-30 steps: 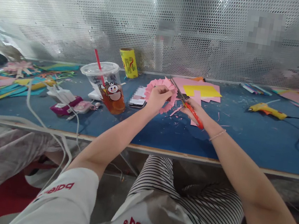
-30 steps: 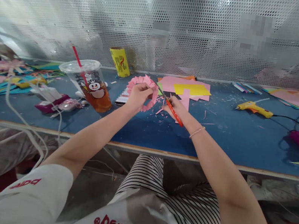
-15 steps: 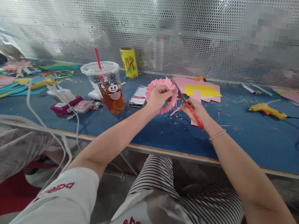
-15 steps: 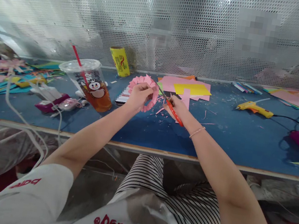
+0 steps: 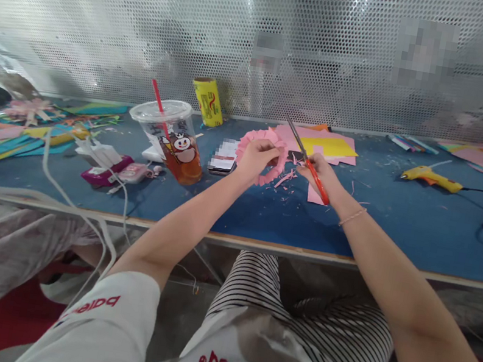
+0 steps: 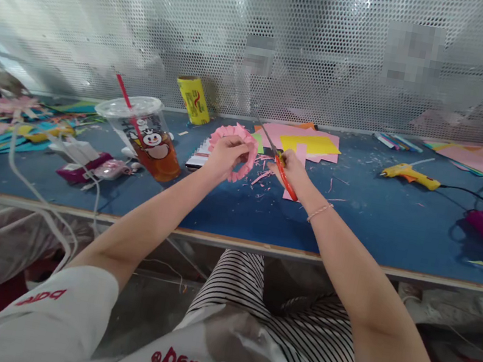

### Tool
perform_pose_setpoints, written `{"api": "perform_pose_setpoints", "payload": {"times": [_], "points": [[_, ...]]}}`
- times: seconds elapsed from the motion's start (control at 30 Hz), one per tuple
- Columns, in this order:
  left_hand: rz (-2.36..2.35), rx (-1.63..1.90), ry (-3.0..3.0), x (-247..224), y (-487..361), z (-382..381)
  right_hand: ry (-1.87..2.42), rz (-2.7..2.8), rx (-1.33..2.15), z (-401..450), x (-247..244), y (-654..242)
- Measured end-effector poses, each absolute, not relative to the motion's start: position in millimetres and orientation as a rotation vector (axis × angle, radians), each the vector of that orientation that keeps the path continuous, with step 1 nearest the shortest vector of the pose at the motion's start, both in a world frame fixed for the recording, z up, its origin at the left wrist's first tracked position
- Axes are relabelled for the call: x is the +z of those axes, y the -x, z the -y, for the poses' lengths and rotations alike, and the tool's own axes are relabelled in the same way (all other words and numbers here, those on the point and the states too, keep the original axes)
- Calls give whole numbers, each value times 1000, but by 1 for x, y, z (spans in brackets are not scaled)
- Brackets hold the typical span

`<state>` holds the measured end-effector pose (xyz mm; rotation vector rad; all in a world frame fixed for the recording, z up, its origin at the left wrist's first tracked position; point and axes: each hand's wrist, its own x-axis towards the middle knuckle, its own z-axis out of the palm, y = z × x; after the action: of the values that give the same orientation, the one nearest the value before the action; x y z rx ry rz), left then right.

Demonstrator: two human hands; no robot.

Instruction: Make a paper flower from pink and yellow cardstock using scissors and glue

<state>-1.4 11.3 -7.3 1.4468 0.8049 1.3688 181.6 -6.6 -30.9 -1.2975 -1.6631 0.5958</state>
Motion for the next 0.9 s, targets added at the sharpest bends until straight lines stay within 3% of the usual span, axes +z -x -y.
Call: {"api": "perform_pose_setpoints", "payload": {"times": [0.4, 0.9], "points": [[-965, 1002, -1988, -20, -5, -5, 957, 1609, 768, 15, -24, -172], [-928, 1088, -1998, -16, -9, -2, 1038, 1444, 844, 10, -24, -165]]}}
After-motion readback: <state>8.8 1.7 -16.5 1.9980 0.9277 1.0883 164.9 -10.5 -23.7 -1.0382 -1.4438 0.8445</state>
